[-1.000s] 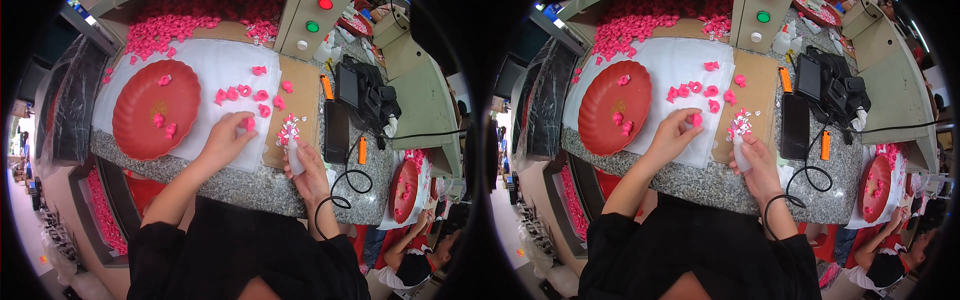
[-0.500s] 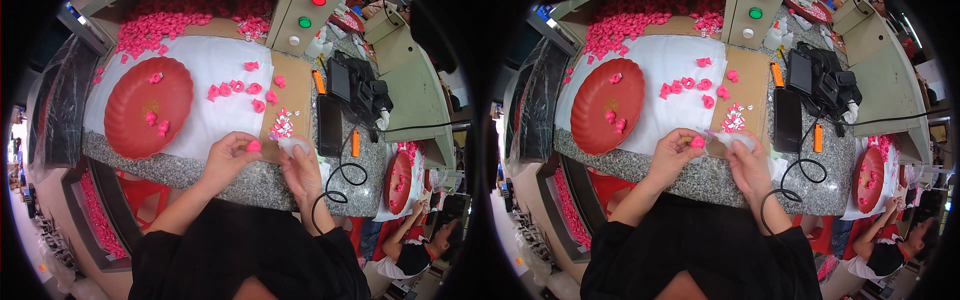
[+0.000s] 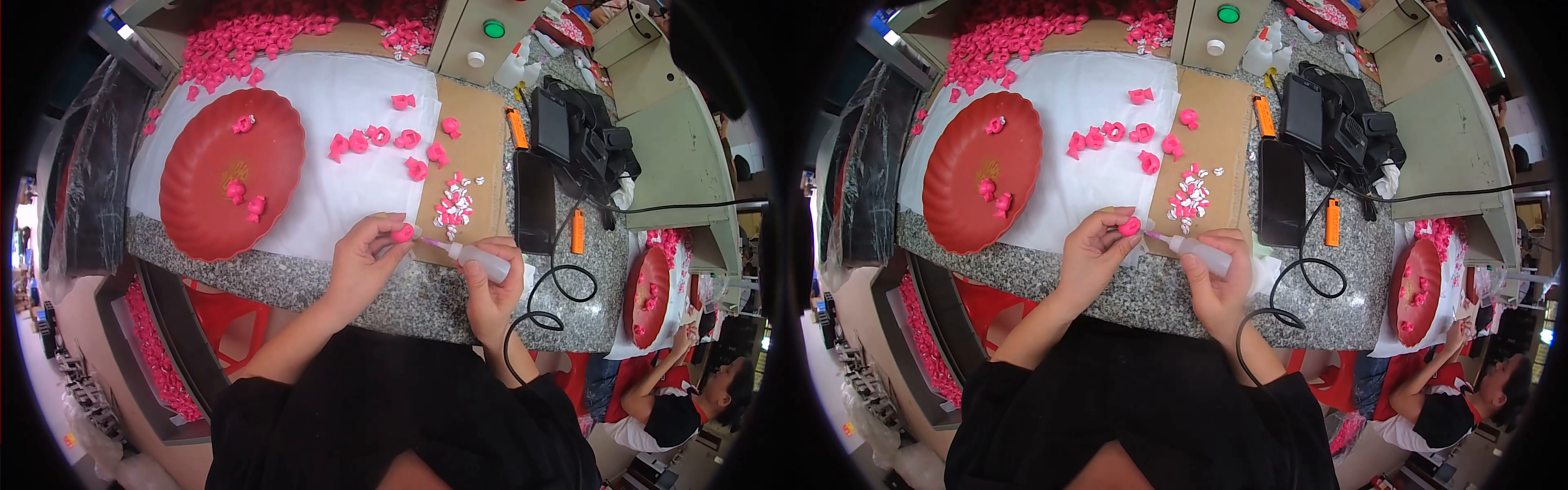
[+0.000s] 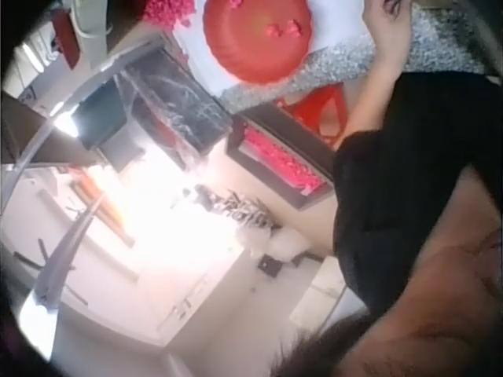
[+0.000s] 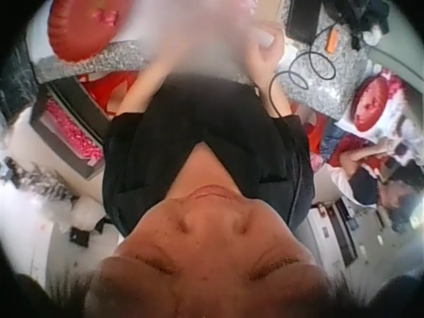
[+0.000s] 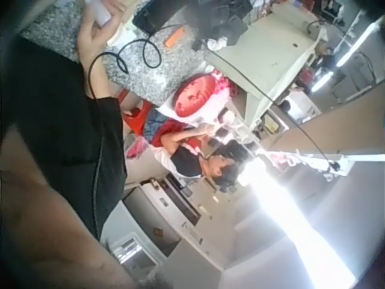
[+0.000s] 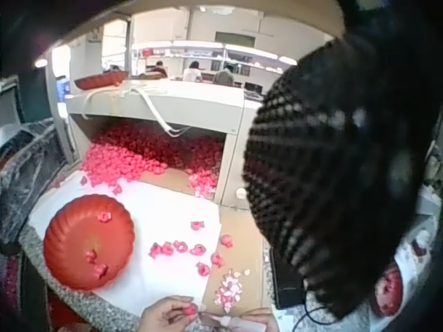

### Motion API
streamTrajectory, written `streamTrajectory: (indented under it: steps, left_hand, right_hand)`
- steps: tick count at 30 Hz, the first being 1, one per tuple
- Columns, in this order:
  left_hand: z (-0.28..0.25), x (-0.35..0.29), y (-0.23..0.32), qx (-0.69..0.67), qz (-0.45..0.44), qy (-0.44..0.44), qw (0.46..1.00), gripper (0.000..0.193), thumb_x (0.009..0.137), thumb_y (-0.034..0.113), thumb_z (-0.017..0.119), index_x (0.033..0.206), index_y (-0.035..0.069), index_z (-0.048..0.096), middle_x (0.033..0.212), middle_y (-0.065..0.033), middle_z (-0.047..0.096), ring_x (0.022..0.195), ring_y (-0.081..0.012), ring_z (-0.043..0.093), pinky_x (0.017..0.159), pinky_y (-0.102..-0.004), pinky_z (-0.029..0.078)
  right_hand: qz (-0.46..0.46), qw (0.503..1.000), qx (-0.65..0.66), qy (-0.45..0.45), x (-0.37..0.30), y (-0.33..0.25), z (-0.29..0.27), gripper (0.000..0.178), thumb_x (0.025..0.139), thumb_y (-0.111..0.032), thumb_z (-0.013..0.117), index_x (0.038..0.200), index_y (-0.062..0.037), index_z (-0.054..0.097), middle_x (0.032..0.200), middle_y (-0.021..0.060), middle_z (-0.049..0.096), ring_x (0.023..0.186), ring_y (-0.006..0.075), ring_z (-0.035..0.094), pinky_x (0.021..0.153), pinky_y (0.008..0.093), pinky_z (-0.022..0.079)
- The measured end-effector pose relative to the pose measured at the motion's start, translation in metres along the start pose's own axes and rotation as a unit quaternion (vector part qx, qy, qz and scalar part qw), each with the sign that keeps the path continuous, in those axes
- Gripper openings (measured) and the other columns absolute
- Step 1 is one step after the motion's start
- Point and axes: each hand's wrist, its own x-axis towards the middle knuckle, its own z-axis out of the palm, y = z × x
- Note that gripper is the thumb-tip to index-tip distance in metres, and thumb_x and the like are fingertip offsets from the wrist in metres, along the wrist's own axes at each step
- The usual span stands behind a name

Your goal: The person applies glue from a squeeze bottle onto small figurines, attaches decorative pieces to them by hand, and places the assembled figurines into a tray.

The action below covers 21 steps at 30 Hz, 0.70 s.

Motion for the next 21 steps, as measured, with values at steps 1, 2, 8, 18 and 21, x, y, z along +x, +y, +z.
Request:
streamTrajectory:
  steps: [1, 2, 8, 18, 21]
  left_hand:
    - [0.0003, -0.0001, -0.0002, 0.006, 0.007, -0.005, 1.0, 0.021, 0.077, -0.008, 0.053, 0.097, -0.001, 0.049, 0.109, -0.0113, 0.049, 0.095, -0.0144, 0.053, 0.083, -0.0244, 0.045]
    - [0.0001, -0.0001, -0.0005, 0.007, 0.006, -0.005, 1.0, 0.021, 0.077, -0.008, 0.053, 0.097, -0.001, 0.049, 0.109, -0.0113, 0.049, 0.095, -0.0144, 0.053, 0.083, -0.0244, 0.045]
    - [-0.0005, -0.0001, -0.004, -0.004, 0.0, -0.013, 1.0, 0.021, 0.078, -0.01, 0.051, 0.097, -0.001, 0.048, 0.112, -0.012, 0.047, 0.097, -0.015, 0.052, 0.084, -0.0253, 0.044]
    - [0.0007, -0.0002, -0.0001, 0.002, -0.01, -0.006, 1.0, 0.019, 0.078, -0.009, 0.052, 0.095, -0.001, 0.049, 0.111, -0.0117, 0.048, 0.096, -0.0143, 0.053, 0.083, -0.0245, 0.045]
    - [0.0003, 0.0003, 0.0003, 0.004, -0.015, -0.004, 1.0, 0.019, 0.078, -0.009, 0.052, 0.095, -0.001, 0.049, 0.111, -0.0116, 0.049, 0.095, -0.0141, 0.054, 0.082, -0.0242, 0.045]
  right_hand:
    - [-0.013, 1.0, -0.018, -0.005, -0.001, 0.0012, -0.0003, 0.023, 0.079, -0.002, 0.056, 0.097, 0.0008, 0.041, 0.095, 0.01, 0.043, 0.079, 0.0145, 0.049, 0.069, 0.0232, 0.042]
    - [-0.013, 1.0, -0.018, -0.005, -0.0012, 0.002, -0.0001, 0.023, 0.079, -0.002, 0.056, 0.097, 0.0008, 0.041, 0.095, 0.01, 0.043, 0.079, 0.0145, 0.049, 0.069, 0.0232, 0.042]
    - [-0.054, 0.996, -0.063, -0.025, -0.0005, 0.0009, 0.0003, 0.025, 0.078, -0.002, 0.058, 0.097, 0.0016, 0.043, 0.094, 0.0112, 0.044, 0.079, 0.0148, 0.048, 0.068, 0.0232, 0.041]
    - [-0.12, 0.983, -0.14, -0.028, 0.0021, 0.0021, 0.0006, 0.024, 0.076, -0.004, 0.06, 0.094, 0.002, 0.045, 0.09, 0.0135, 0.048, 0.075, 0.0177, 0.05, 0.065, 0.0238, 0.042]
    - [-0.131, 0.98, -0.15, -0.027, 0.0019, 0.0019, 0.0014, 0.024, 0.076, -0.004, 0.06, 0.093, 0.0023, 0.045, 0.088, 0.0136, 0.049, 0.075, 0.0183, 0.051, 0.064, 0.0239, 0.041]
